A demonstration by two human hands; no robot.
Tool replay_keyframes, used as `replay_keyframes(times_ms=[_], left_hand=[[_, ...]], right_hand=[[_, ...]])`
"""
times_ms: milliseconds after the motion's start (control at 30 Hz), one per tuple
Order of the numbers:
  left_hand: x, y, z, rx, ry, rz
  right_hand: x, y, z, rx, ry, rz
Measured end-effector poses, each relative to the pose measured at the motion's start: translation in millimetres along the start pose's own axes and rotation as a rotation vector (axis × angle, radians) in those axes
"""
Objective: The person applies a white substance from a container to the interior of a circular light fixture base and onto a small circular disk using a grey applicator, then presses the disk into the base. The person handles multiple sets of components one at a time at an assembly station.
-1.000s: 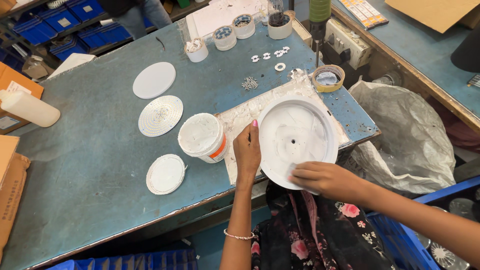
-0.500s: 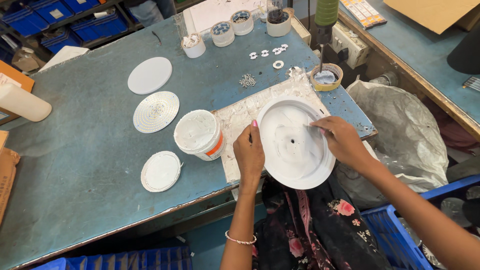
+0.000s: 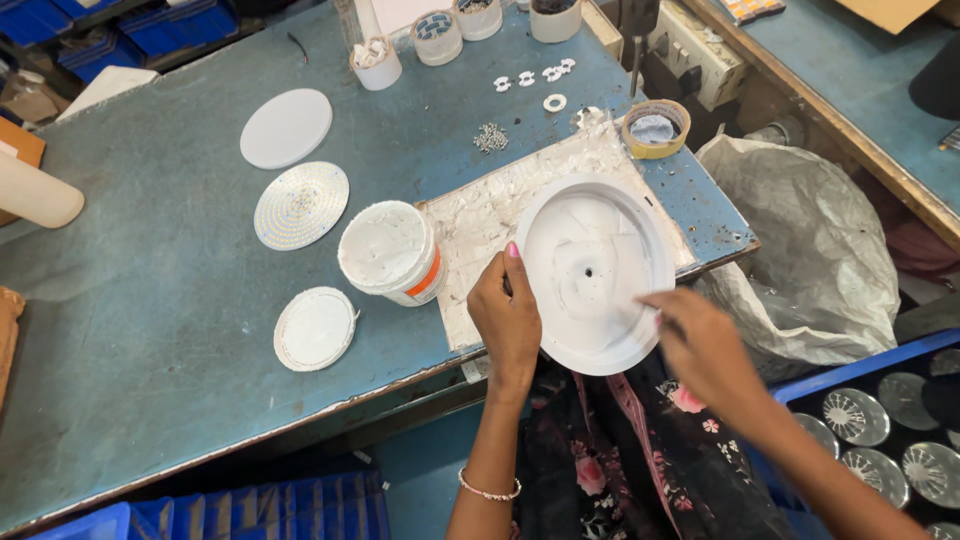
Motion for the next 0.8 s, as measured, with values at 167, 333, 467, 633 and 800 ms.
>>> replay_keyframes(times_ms=[167,333,467,633,800], left_hand=[[1.8,0.2,4.2,0.015,0.007,0.012],[5.7,1.9,8.4,0.004,0.053,-0.012],[6.7,6.0,16.8,0.02,0.072,-0.031],[3.6,5.2,17.9,0.017,0.061,0.022],[3.2,1.1,16.5,0.028,0.055,0.014]], right_hand=[[-1.5,1.7,-4.8,-0.039,0.013,0.094],[19.6,-29.5,16.4,-0.015,-0.018,0.043],[24.0,-62.9,19.2,0.021,-0.111,-0.02],[1.6,-63.2,-8.6,0.232,-0.148,-0.173],[-20.3,-15.5,-73.7,-0.263,0.178,0.031]])
Point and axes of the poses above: each hand's wrist, its own z-axis away from the middle knuckle, its own x-axis out of the palm, y = z × x, the point moved 1 cm from there along -z, towards the middle knuckle, and after that the axes turned 9 degrees about -y, right-handed, at the moved point
